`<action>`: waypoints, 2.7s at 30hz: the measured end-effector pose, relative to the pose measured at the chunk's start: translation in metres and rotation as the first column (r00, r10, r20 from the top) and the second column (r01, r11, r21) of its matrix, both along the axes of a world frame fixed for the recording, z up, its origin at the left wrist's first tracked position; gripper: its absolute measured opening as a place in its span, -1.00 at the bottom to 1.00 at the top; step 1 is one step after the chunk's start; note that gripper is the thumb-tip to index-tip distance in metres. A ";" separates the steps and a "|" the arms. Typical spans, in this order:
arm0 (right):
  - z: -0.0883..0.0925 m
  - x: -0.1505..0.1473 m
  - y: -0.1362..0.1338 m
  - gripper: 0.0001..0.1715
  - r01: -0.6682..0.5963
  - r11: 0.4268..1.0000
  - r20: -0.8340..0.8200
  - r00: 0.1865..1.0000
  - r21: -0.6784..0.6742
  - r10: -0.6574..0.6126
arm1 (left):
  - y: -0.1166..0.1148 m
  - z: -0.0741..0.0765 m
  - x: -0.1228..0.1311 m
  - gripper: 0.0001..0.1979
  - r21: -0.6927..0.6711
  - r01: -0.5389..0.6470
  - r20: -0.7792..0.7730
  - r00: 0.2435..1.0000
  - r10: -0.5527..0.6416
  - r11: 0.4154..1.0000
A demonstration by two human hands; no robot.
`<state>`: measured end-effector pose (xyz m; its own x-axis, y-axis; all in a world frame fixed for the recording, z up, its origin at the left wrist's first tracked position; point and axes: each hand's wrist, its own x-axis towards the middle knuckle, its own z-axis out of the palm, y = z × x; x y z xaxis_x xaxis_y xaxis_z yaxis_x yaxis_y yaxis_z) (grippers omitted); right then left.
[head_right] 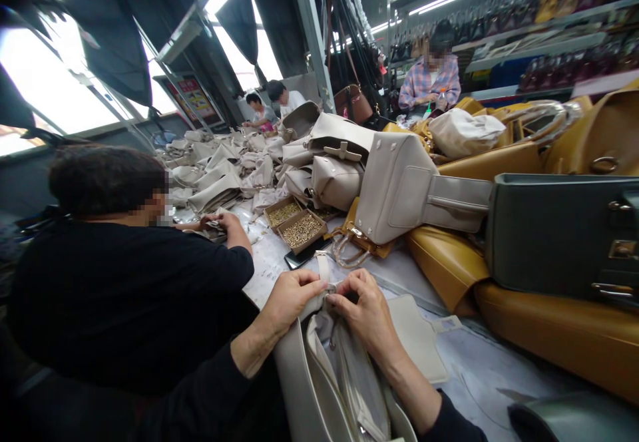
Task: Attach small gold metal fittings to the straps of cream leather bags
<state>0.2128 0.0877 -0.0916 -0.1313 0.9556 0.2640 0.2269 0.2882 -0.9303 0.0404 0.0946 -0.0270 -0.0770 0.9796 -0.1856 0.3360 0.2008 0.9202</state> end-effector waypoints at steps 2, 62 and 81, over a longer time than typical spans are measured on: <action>-0.001 -0.001 -0.002 -0.79 0.023 0.999 0.010 1.000 0.030 -0.023 | 0.000 -0.001 0.000 -0.73 0.003 -0.002 0.004 1.000 0.002 1.000; 0.020 -0.005 -0.026 -0.67 -0.502 0.780 0.116 0.860 0.373 0.497 | -0.067 -0.053 -0.043 -0.64 0.737 0.389 -0.573 0.793 0.207 0.553; 0.023 -0.024 -0.016 -0.67 -0.390 0.879 0.391 0.880 0.274 0.269 | -0.071 -0.059 -0.045 -0.78 0.767 0.361 -0.557 0.786 0.271 0.530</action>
<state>0.1886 0.0721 -0.0688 -0.5597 0.7008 0.4422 0.3382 0.6804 -0.6502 -0.0047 0.0239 -0.0862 0.2001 0.6475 0.7353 0.7989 -0.5423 0.2602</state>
